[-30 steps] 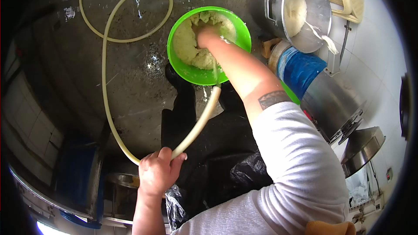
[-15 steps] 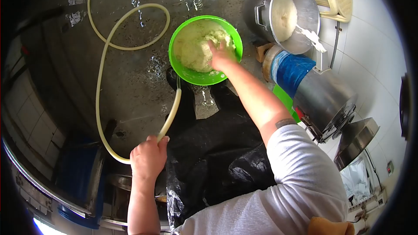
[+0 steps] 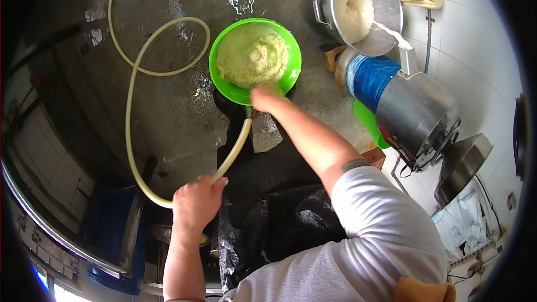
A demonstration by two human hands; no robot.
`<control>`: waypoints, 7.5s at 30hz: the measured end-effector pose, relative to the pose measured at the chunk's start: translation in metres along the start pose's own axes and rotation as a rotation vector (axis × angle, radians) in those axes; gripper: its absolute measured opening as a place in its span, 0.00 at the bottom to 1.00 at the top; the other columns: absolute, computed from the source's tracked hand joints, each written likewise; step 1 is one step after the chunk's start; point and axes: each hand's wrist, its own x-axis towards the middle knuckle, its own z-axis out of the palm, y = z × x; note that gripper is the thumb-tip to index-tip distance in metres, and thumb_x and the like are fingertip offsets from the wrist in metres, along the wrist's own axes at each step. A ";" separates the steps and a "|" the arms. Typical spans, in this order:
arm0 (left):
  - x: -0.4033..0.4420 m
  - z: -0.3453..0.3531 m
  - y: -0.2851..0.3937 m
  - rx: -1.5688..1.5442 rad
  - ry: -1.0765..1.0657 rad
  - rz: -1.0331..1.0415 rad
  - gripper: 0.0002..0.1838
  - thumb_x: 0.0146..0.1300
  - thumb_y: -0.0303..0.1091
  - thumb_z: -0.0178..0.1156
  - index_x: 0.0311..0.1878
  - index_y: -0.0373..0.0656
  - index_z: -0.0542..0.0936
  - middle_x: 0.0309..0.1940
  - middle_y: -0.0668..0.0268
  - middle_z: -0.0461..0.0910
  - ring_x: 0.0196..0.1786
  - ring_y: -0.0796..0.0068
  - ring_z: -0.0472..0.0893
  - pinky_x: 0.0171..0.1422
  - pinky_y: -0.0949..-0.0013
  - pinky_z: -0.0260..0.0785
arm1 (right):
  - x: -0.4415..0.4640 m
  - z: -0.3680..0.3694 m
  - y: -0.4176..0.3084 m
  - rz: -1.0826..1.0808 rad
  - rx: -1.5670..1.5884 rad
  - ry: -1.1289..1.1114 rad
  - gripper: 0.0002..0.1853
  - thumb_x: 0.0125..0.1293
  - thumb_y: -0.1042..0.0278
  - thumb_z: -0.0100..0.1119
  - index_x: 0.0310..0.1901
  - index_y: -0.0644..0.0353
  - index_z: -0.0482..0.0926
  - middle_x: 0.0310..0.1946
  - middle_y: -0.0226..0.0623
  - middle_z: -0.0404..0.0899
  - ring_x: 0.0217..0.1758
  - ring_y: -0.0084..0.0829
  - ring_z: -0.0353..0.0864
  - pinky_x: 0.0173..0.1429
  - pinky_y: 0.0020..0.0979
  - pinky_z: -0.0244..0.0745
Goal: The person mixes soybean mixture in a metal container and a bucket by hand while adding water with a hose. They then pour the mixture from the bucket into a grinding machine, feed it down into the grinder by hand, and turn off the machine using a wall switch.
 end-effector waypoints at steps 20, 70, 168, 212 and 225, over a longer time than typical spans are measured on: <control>0.065 0.014 0.001 -0.102 0.305 -0.171 0.27 0.78 0.55 0.58 0.33 0.38 0.79 0.25 0.46 0.84 0.34 0.37 0.85 0.41 0.43 0.77 | 0.052 -0.145 0.044 -0.352 0.012 0.802 0.28 0.73 0.75 0.50 0.74 0.47 0.73 0.76 0.36 0.72 0.77 0.49 0.71 0.83 0.50 0.63; -0.307 -0.257 -0.503 -0.353 0.667 -1.027 0.36 0.78 0.61 0.53 0.57 0.29 0.84 0.50 0.38 0.87 0.52 0.39 0.88 0.51 0.38 0.83 | -0.440 -0.131 -0.071 0.373 1.711 0.615 0.21 0.58 0.77 0.59 0.55 0.67 0.74 0.43 0.50 0.83 0.33 0.47 0.88 0.31 0.47 0.87; -0.286 -0.156 0.795 0.558 0.672 1.174 0.26 0.74 0.54 0.60 0.47 0.33 0.79 0.44 0.44 0.85 0.48 0.40 0.85 0.53 0.44 0.77 | -0.691 -0.116 0.323 0.603 0.667 0.896 0.51 0.58 0.35 0.73 0.79 0.51 0.67 0.82 0.57 0.55 0.84 0.66 0.55 0.81 0.69 0.55; -0.294 -0.107 0.787 0.603 0.883 1.194 0.36 0.70 0.66 0.63 0.40 0.35 0.71 0.33 0.50 0.79 0.36 0.48 0.78 0.43 0.49 0.70 | -0.672 -0.093 0.381 0.195 0.740 0.742 0.29 0.51 0.46 0.75 0.56 0.45 0.90 0.57 0.40 0.87 0.65 0.45 0.83 0.62 0.53 0.78; -0.322 -0.072 0.789 0.703 0.891 1.095 0.32 0.71 0.62 0.63 0.44 0.35 0.74 0.37 0.47 0.82 0.40 0.42 0.82 0.46 0.47 0.72 | -0.633 -0.108 0.405 0.271 0.675 0.686 0.45 0.48 0.34 0.79 0.68 0.43 0.82 0.75 0.40 0.74 0.81 0.51 0.65 0.75 0.67 0.62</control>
